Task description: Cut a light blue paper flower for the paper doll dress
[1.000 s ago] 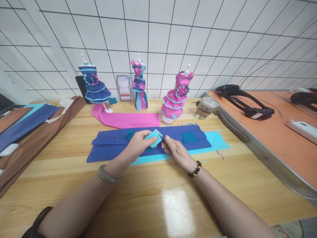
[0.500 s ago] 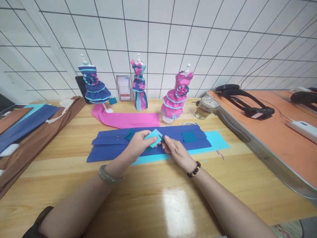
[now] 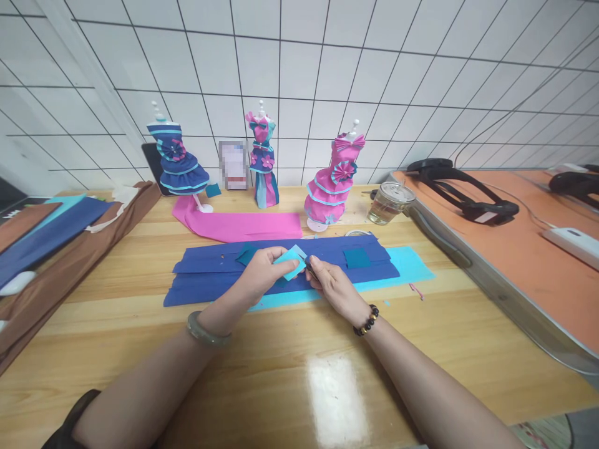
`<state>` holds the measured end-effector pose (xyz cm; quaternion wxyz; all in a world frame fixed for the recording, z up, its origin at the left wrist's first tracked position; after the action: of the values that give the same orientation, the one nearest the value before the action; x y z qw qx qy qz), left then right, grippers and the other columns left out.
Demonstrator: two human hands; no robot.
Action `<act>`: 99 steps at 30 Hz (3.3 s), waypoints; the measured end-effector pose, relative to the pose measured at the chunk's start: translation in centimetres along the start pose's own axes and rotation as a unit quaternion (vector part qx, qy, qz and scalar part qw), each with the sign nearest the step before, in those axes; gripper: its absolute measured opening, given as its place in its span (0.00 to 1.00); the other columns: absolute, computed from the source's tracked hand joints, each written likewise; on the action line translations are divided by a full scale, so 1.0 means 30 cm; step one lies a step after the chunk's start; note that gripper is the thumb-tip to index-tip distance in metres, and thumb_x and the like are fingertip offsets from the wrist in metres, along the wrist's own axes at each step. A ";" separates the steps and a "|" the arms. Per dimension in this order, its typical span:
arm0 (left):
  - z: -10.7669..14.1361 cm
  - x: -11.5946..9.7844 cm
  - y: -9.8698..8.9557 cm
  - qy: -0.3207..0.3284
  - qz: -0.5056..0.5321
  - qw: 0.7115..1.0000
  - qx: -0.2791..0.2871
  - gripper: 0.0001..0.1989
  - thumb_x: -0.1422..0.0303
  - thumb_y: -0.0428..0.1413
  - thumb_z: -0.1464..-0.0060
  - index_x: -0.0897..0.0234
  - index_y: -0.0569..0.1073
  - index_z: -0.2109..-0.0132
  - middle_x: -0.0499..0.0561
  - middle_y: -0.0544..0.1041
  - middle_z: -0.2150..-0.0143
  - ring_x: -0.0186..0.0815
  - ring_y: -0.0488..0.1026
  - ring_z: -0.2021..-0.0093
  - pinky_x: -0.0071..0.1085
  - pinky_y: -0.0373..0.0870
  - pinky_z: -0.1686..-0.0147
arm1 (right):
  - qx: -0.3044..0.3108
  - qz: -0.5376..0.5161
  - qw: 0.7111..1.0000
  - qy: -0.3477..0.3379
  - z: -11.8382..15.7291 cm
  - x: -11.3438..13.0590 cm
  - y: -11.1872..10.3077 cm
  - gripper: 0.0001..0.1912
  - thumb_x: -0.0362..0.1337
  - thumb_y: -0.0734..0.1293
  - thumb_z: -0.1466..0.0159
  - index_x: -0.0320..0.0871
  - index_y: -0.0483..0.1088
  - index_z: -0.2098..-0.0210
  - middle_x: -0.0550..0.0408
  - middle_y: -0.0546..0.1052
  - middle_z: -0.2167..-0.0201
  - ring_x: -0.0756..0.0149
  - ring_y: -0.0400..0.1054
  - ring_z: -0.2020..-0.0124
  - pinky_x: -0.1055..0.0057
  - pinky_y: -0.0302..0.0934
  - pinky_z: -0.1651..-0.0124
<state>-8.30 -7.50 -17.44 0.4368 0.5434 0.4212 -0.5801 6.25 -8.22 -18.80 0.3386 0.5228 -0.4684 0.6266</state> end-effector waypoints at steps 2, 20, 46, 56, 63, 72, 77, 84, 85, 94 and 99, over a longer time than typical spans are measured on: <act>0.002 -0.001 0.004 0.004 -0.024 1.000 0.006 0.10 0.64 0.54 0.55 0.68 0.70 0.72 0.48 0.71 0.75 0.30 0.65 0.74 0.26 0.60 0.72 | 0.000 0.000 1.000 0.006 0.000 -0.001 0.001 0.25 0.55 0.51 0.40 0.42 0.61 0.77 0.61 0.55 0.84 0.73 0.47 0.82 0.75 0.42 0.79; 0.005 0.010 0.023 0.000 -0.054 0.998 0.024 0.10 0.64 0.53 0.55 0.68 0.72 0.70 0.50 0.73 0.71 0.34 0.68 0.70 0.28 0.63 0.69 | -0.027 0.020 0.999 0.009 -0.002 -0.014 0.005 0.25 0.55 0.52 0.40 0.42 0.59 0.79 0.61 0.56 0.84 0.73 0.48 0.82 0.74 0.44 0.79; -0.012 0.054 0.002 -0.056 0.100 0.993 -0.025 0.11 0.63 0.58 0.59 0.67 0.73 0.70 0.48 0.71 0.73 0.29 0.64 0.74 0.25 0.59 0.73 | -0.034 -0.114 0.992 0.036 -0.002 -0.002 0.005 0.21 0.55 0.59 0.45 0.42 0.59 0.74 0.65 0.52 0.85 0.76 0.44 0.85 0.76 0.39 0.83; -0.012 0.055 0.009 -0.057 0.117 0.991 0.006 0.11 0.64 0.58 0.57 0.68 0.74 0.68 0.50 0.71 0.71 0.28 0.64 0.73 0.25 0.59 0.73 | -0.042 -0.090 0.995 0.028 -0.001 -0.001 -0.004 0.17 0.49 0.64 0.47 0.42 0.60 0.75 0.65 0.53 0.85 0.77 0.43 0.83 0.75 0.38 0.82; -0.019 0.056 0.000 -0.041 0.100 0.994 -0.019 0.10 0.64 0.59 0.58 0.68 0.73 0.69 0.48 0.70 0.73 0.26 0.63 0.75 0.25 0.60 0.73 | -0.058 -0.158 0.985 0.044 -0.005 -0.009 -0.008 0.18 0.50 0.65 0.48 0.43 0.56 0.75 0.66 0.51 0.85 0.77 0.41 0.84 0.76 0.37 0.82; -0.018 0.055 0.004 -0.028 0.094 0.994 -0.054 0.10 0.64 0.59 0.59 0.67 0.70 0.71 0.45 0.68 0.76 0.25 0.62 0.77 0.24 0.60 0.74 | -0.063 -0.125 0.989 0.036 -0.006 -0.025 -0.004 0.18 0.50 0.65 0.48 0.42 0.57 0.78 0.65 0.52 0.85 0.77 0.41 0.84 0.76 0.37 0.82; -0.018 0.056 0.007 -0.041 0.080 0.995 -0.054 0.10 0.65 0.59 0.60 0.67 0.66 0.75 0.44 0.67 0.79 0.26 0.63 0.78 0.24 0.60 0.75 | -0.105 -0.156 0.982 0.033 -0.017 -0.038 -0.019 0.15 0.47 0.66 0.48 0.41 0.62 0.73 0.65 0.52 0.85 0.78 0.43 0.84 0.76 0.38 0.83; -0.009 0.056 0.020 -0.047 0.030 0.998 0.003 0.09 0.67 0.58 0.58 0.68 0.69 0.70 0.48 0.71 0.76 0.27 0.65 0.76 0.25 0.62 0.74 | -0.133 -0.142 0.981 0.010 -0.022 -0.055 -0.029 0.14 0.47 0.65 0.46 0.41 0.64 0.72 0.64 0.53 0.84 0.77 0.44 0.84 0.77 0.40 0.83; -0.009 0.057 0.022 -0.048 0.027 0.998 0.010 0.09 0.67 0.58 0.58 0.68 0.69 0.70 0.48 0.71 0.76 0.28 0.66 0.75 0.25 0.62 0.73 | -0.136 -0.134 0.982 0.009 -0.021 -0.056 -0.030 0.15 0.47 0.65 0.46 0.41 0.64 0.72 0.64 0.53 0.84 0.77 0.44 0.84 0.77 0.40 0.83; -0.017 0.055 0.018 -0.038 0.023 0.999 0.018 0.11 0.64 0.57 0.56 0.69 0.70 0.70 0.50 0.72 0.74 0.28 0.66 0.75 0.26 0.63 0.74 | -0.098 -0.073 0.992 0.009 -0.014 -0.035 -0.023 0.15 0.48 0.64 0.47 0.40 0.65 0.74 0.63 0.55 0.84 0.76 0.45 0.83 0.76 0.40 0.81; -0.016 0.042 0.013 -0.032 0.035 0.999 -0.027 0.10 0.64 0.57 0.57 0.69 0.70 0.70 0.50 0.72 0.74 0.28 0.65 0.75 0.25 0.63 0.73 | -0.084 -0.119 0.989 0.031 -0.014 -0.036 -0.010 0.16 0.49 0.65 0.47 0.41 0.64 0.71 0.65 0.53 0.85 0.76 0.43 0.83 0.76 0.40 0.81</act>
<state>-7.82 -7.21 -18.74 0.4847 0.5274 0.4032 -0.5695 6.63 -7.66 -19.80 0.4680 0.5245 -0.4431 0.5564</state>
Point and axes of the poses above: each hand's wrist, its own z-axis away from the middle knuckle, its own y-axis out of the palm, x = y × z, the point moved 3 cm from there along -z, towards the middle knuckle
